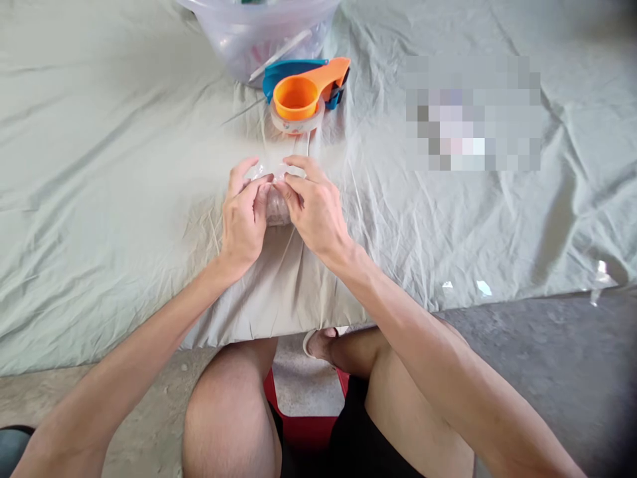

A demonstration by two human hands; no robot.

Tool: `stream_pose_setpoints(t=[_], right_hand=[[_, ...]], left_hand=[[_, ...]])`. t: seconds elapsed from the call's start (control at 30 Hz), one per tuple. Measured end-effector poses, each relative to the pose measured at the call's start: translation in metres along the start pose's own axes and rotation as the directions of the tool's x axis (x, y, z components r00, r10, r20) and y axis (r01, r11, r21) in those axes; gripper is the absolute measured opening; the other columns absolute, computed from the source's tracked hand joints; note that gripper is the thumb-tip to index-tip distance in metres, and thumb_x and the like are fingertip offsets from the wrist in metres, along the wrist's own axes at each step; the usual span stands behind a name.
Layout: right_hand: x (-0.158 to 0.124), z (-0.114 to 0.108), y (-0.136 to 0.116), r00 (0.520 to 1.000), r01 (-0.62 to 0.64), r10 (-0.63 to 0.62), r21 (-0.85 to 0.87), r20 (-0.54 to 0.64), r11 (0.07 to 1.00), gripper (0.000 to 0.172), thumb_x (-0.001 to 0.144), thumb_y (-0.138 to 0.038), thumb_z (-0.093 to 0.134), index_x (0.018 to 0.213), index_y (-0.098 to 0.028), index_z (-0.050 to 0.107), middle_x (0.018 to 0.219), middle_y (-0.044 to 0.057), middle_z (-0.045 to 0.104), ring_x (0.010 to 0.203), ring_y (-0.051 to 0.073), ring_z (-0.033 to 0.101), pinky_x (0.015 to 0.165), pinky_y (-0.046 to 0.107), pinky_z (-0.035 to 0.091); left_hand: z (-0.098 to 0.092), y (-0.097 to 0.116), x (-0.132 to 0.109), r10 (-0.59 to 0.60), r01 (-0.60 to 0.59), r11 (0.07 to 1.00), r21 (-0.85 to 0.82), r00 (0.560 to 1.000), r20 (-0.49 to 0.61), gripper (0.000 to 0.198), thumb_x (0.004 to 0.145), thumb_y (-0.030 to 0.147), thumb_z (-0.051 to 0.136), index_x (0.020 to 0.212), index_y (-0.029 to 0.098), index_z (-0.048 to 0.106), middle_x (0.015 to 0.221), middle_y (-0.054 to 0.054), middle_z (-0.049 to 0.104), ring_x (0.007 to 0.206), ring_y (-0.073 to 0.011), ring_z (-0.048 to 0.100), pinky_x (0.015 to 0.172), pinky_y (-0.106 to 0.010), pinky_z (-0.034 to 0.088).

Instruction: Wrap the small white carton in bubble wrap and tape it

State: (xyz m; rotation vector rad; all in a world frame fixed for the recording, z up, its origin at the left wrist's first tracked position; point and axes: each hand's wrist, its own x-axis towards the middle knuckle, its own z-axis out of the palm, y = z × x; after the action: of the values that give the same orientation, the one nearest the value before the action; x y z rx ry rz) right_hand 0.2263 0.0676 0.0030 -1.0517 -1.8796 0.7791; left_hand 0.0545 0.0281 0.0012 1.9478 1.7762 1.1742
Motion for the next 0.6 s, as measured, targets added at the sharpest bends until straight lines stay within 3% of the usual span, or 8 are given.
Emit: stream_pose_setpoints(t=[0.13, 0.27, 0.33, 0.43, 0.53, 0.57, 0.6], right_hand=[[0.003, -0.003, 0.004, 0.998, 0.039, -0.038, -0.013, 0.047, 0.999, 0.045, 0.12, -0.052, 0.049, 0.091, -0.026, 0.071, 0.142, 0.01, 0.077, 0.121, 0.027, 0.073, 0.116, 0.045, 0.057], [0.014, -0.001, 0.004, 0.993, -0.109, 0.103, 0.091, 0.064, 0.99, 0.044, 0.115, -0.037, 0.058, 0.073, -0.025, 0.055, 0.102, 0.005, 0.074, 0.094, 0.02, 0.068, 0.098, 0.038, 0.06], [0.019, 0.001, 0.003, 0.972, -0.234, 0.228, 0.126, 0.062, 0.964, 0.038, 0.111, -0.038, 0.065, 0.076, -0.025, 0.057, 0.09, 0.004, 0.068, 0.088, 0.02, 0.065, 0.092, 0.04, 0.061], [0.019, 0.004, 0.002, 0.948, -0.314, 0.318, 0.147, -0.003, 0.938, 0.015, 0.104, -0.037, 0.077, 0.104, -0.026, 0.067, 0.11, 0.007, 0.072, 0.1, 0.025, 0.07, 0.099, 0.047, 0.064], [0.015, 0.004, -0.001, 0.987, -0.123, 0.131, 0.084, -0.091, 0.989, 0.012, 0.105, -0.029, 0.077, 0.114, -0.031, 0.069, 0.136, 0.009, 0.07, 0.121, 0.028, 0.07, 0.111, 0.05, 0.065], [0.013, 0.004, -0.002, 0.995, -0.05, 0.054, 0.048, -0.087, 0.998, 0.004, 0.109, -0.029, 0.072, 0.111, -0.032, 0.071, 0.137, 0.009, 0.07, 0.124, 0.029, 0.07, 0.114, 0.051, 0.064], [0.011, 0.004, -0.003, 0.998, 0.007, -0.006, 0.012, -0.067, 1.0, 0.01, 0.113, -0.03, 0.067, 0.106, -0.033, 0.074, 0.136, 0.009, 0.071, 0.127, 0.03, 0.069, 0.117, 0.053, 0.063]], left_hand=[[0.002, -0.004, -0.004, 0.027, -0.025, 0.998, -0.052, 0.998, 0.047, 0.083, 0.118, 0.082, 0.021, 0.136, 0.021, 0.074, 0.164, -0.012, 0.07, 0.158, -0.0287, 0.063, 0.135, -0.055, 0.048], [0.002, -0.008, -0.007, 0.036, -0.03, 0.996, -0.081, 0.997, 0.068, 0.081, 0.119, 0.079, 0.021, 0.142, 0.021, 0.073, 0.153, -0.016, 0.078, 0.161, -0.0335, 0.062, 0.134, -0.058, 0.049], [0.002, -0.011, -0.007, 0.031, -0.027, 0.998, -0.06, 0.997, 0.074, 0.081, 0.118, 0.081, 0.021, 0.142, 0.023, 0.072, 0.144, -0.017, 0.081, 0.156, -0.0366, 0.066, 0.128, -0.059, 0.052], [0.003, -0.015, -0.009, 0.06, -0.059, 0.998, -0.01, 0.994, 0.093, 0.075, 0.117, 0.08, 0.025, 0.143, 0.025, 0.069, 0.145, -0.018, 0.08, 0.149, -0.0397, 0.071, 0.124, -0.06, 0.052], [0.002, -0.018, -0.013, 0.136, -0.146, 0.987, 0.069, 0.982, 0.134, 0.075, 0.117, 0.08, 0.028, 0.153, 0.023, 0.061, 0.156, -0.022, 0.073, 0.159, -0.0429, 0.062, 0.126, -0.063, 0.048], [0.001, -0.018, -0.014, 0.159, -0.176, 0.979, 0.099, 0.975, 0.155, 0.078, 0.117, 0.08, 0.026, 0.157, 0.021, 0.056, 0.159, -0.024, 0.071, 0.16, -0.0433, 0.061, 0.126, -0.063, 0.048], [-0.001, -0.019, -0.015, 0.177, -0.202, 0.971, 0.126, 0.967, 0.181, 0.081, 0.117, 0.081, 0.022, 0.161, 0.019, 0.052, 0.16, -0.025, 0.069, 0.159, -0.0432, 0.061, 0.126, -0.062, 0.048]])
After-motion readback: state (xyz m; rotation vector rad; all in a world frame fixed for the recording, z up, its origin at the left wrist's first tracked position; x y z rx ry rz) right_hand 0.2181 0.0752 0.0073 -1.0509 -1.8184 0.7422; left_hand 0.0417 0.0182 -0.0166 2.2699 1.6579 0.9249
